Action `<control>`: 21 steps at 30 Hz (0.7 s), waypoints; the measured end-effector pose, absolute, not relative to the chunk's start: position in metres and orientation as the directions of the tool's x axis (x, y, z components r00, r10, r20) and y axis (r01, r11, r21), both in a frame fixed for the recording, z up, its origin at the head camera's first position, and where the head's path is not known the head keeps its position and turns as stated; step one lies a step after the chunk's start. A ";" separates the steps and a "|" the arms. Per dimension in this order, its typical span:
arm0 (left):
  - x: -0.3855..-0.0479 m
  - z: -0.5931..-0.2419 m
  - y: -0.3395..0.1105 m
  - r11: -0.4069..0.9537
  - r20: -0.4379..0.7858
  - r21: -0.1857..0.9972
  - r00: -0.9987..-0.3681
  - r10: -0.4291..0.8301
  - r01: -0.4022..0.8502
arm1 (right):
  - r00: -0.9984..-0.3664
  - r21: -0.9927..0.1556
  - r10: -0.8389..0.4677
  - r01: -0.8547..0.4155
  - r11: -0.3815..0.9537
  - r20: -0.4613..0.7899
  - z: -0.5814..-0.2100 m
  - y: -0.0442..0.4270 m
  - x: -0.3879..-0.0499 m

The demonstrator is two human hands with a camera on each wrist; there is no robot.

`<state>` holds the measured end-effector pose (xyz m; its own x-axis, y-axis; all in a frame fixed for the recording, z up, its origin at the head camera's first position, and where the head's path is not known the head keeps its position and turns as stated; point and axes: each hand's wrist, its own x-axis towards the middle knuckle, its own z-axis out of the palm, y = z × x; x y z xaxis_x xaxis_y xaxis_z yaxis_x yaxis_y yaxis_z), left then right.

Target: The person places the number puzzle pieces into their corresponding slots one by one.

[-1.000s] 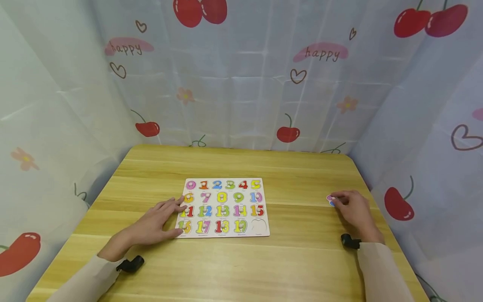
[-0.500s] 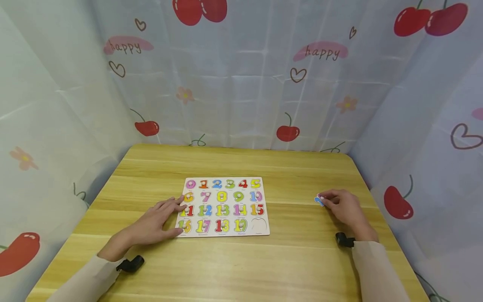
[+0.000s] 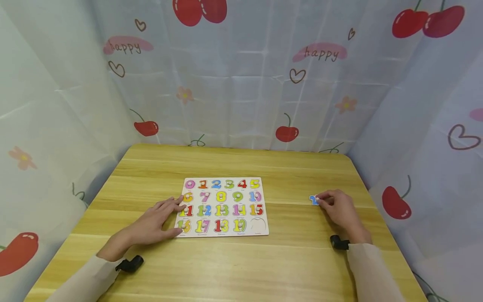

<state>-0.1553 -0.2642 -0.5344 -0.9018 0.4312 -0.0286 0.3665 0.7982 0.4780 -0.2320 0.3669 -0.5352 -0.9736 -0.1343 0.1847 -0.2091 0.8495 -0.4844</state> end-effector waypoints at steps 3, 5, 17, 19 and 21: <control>-0.154 -0.535 -0.265 0.799 -0.027 0.475 -0.902 0.430 0.367 | -0.977 -0.500 -0.132 -0.200 0.843 0.168 -0.535 0.359 -0.228; -0.154 -0.535 -0.266 0.798 -0.021 0.474 -0.902 0.432 0.372 | -0.977 -0.502 -0.134 -0.199 0.842 0.164 -0.534 0.353 -0.225; -0.153 -0.532 -0.265 0.800 -0.029 0.478 -0.904 0.427 0.362 | -0.965 -0.517 -0.173 -0.251 0.819 0.196 -0.516 0.308 -0.214; -0.153 -0.532 -0.266 0.799 -0.031 0.478 -0.903 0.429 0.363 | -0.959 -0.510 -0.191 -0.275 0.815 0.211 -0.513 0.299 -0.211; -0.153 -0.532 -0.266 0.800 -0.034 0.479 -0.902 0.430 0.363 | -0.950 -0.499 -0.213 -0.302 0.812 0.228 -0.511 0.289 -0.210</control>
<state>-0.1533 -0.2657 -0.5319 -0.9024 0.4296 -0.0338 0.3628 0.7996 0.4786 -0.2096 0.2892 -0.5110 -0.9500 -0.2129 0.2284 -0.3019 0.8125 -0.4987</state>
